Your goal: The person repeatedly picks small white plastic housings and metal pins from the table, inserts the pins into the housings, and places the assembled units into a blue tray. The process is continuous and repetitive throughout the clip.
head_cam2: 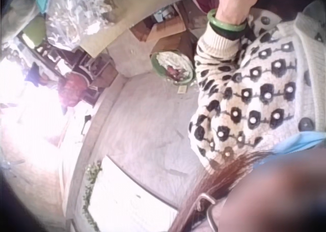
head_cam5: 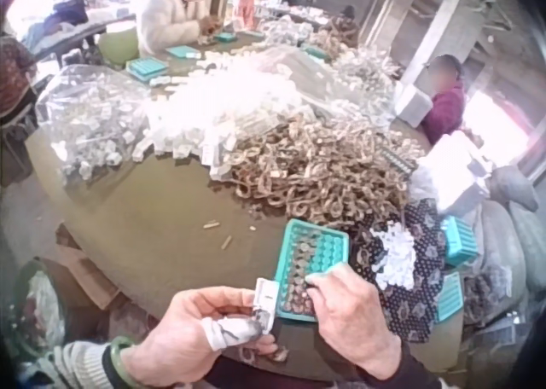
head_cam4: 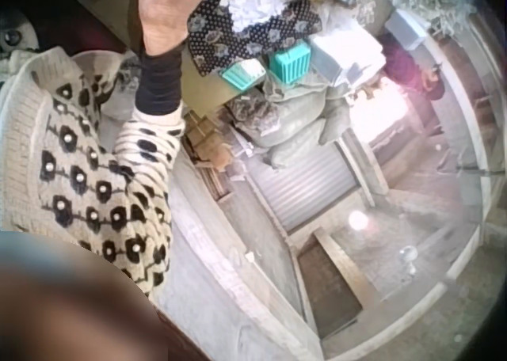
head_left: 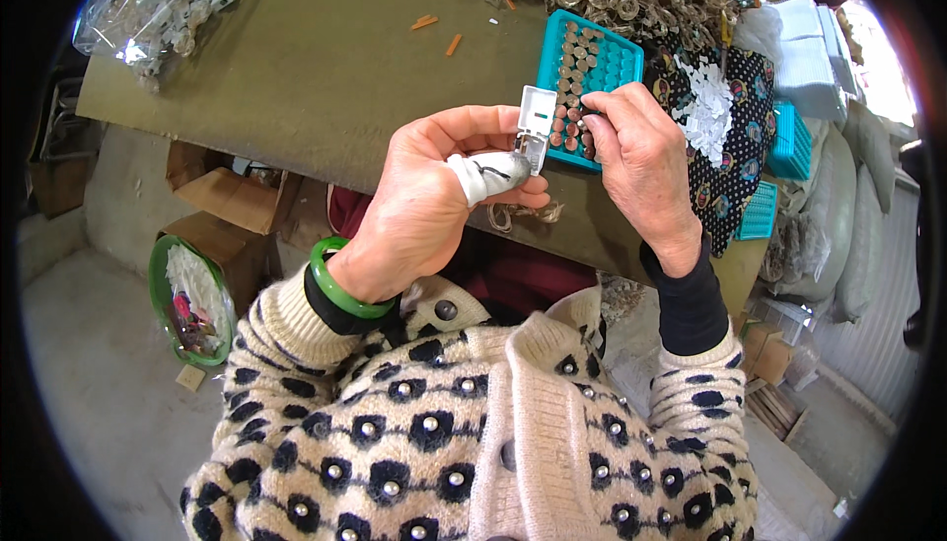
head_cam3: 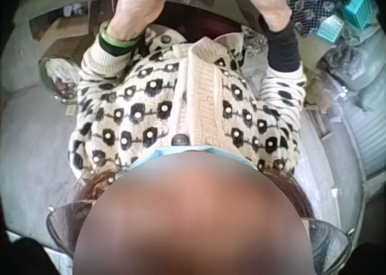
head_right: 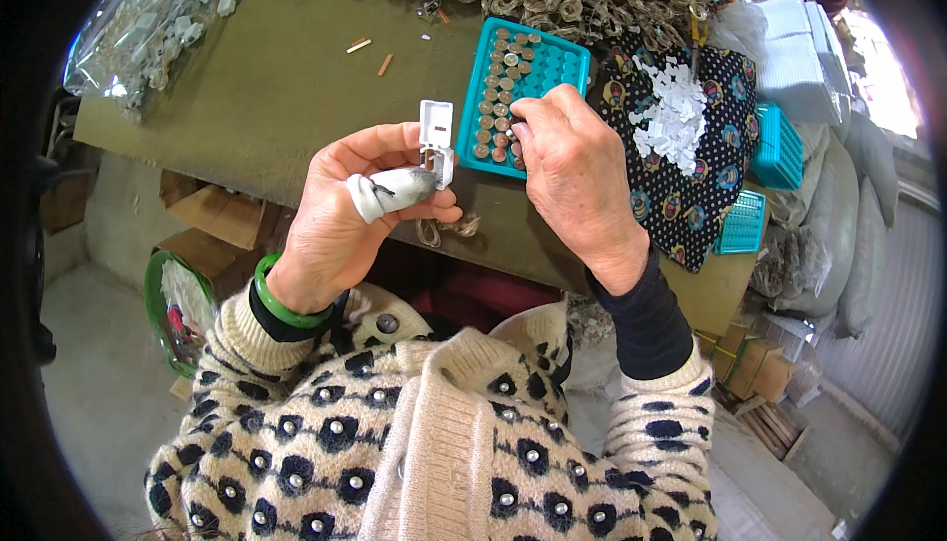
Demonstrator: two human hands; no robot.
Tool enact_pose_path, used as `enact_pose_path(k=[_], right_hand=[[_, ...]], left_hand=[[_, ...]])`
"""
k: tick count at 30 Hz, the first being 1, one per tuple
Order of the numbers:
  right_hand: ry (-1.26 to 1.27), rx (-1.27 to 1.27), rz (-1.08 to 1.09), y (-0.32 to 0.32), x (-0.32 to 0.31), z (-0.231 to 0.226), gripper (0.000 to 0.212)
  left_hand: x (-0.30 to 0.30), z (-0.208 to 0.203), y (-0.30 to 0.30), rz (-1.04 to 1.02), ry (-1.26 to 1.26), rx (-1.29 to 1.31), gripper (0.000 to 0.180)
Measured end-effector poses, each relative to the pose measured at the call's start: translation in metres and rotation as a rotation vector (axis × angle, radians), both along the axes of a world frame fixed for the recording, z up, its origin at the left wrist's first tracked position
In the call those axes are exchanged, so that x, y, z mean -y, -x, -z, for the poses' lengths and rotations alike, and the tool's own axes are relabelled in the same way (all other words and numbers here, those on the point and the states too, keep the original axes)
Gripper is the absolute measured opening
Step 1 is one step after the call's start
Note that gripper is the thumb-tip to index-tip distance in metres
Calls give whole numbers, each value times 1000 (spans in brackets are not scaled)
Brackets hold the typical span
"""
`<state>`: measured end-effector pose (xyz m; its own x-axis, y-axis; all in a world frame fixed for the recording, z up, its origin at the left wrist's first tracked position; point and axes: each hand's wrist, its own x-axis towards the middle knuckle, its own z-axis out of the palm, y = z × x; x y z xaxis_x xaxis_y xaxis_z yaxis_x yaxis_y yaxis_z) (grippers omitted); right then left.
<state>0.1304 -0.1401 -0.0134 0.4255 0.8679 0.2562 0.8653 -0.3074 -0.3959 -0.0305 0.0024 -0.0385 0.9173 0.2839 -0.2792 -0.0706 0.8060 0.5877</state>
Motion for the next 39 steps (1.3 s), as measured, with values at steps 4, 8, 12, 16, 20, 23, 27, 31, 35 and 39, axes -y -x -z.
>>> enact_pose_path(k=[4,8,12,16,20,23,27,31,35,39], right_hand=[[41,-107,-7,-5,1,-1,8],[22,-59,-35,-7,-1,1,7],[-115,-63,-11,1,-4,-2,10],[-289,-67,-31,22,-1,-12,15],[-278,206,-175,36,-2,-14,25],[-235,199,-166,39,4,-15,26],[-292,55,-102,42,11,-17,25],[-357,-17,-63,43,15,-16,23],[-358,-45,-43,42,16,-13,21],[-397,-79,-30,41,19,-10,21]], left_hand=[[-4,2,0,11,-39,-25,33],[5,2,-3,-71,-94,26,34],[7,-1,-3,-90,-190,-17,33],[9,-6,-5,-95,-279,-45,31],[17,-10,-10,-78,-249,-23,30],[23,-13,-10,-74,-218,-34,30],[26,-16,-10,-55,-173,-64,31],[30,-18,-11,-36,-171,-70,31],[33,-18,-12,-18,-165,-93,31],[34,-17,-12,-19,-176,-50,31]])
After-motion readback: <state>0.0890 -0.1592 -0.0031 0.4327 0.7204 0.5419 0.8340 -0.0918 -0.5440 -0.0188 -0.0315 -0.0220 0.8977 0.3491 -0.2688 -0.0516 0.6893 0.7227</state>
